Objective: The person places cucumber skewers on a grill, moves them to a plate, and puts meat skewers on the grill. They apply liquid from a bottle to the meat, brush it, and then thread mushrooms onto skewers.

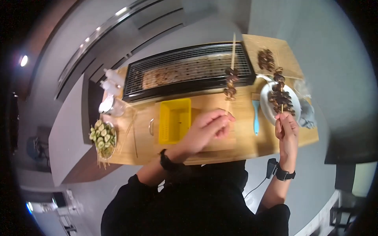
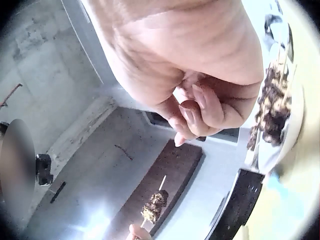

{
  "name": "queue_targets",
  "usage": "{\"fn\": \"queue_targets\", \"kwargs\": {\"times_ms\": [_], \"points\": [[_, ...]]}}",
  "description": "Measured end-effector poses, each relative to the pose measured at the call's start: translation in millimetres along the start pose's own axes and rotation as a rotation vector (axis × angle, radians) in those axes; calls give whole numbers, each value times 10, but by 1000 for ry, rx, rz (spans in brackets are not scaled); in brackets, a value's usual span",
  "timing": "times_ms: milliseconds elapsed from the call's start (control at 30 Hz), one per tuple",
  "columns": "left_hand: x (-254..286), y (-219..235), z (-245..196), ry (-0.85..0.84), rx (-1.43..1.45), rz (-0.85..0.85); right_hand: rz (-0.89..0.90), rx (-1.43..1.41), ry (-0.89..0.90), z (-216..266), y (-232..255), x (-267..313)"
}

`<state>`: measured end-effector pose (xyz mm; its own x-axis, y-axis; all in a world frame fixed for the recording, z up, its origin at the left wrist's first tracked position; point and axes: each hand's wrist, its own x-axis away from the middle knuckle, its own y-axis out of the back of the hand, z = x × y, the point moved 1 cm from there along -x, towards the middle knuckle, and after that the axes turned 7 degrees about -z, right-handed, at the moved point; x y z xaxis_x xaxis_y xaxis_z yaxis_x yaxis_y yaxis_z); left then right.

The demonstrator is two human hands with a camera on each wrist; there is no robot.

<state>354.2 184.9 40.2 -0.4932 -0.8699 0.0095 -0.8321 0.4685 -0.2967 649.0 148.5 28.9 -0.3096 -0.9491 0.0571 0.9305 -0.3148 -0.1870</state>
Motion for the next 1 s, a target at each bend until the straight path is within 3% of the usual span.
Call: {"fn": "queue_targets", "kwargs": {"times_ms": [67,133,267,333,467,667,1000], "points": [[166,402,-251,-100,-145,-165,109,19,-4,32,-379,-86],[305,869,-410,-104,-79,-273,183,-6,-10,48,-838,-167],[594,1688,-631,-125,-271,-525,404,-12,-186,118,-1806,-320],[698,2077,-592,-104,-304,-608,590,22,-196,41,-2189,-476],[853,2639,-431,-104,-265,-646,768,118,-238,-174,-2915,-694],[930,2890,-435,-37,-284,-698,912,336,-280,-469,-3597,-853],[783,3039,-425,-17,-259,-716,942,534,-233,-682,-4088,-902]]}}
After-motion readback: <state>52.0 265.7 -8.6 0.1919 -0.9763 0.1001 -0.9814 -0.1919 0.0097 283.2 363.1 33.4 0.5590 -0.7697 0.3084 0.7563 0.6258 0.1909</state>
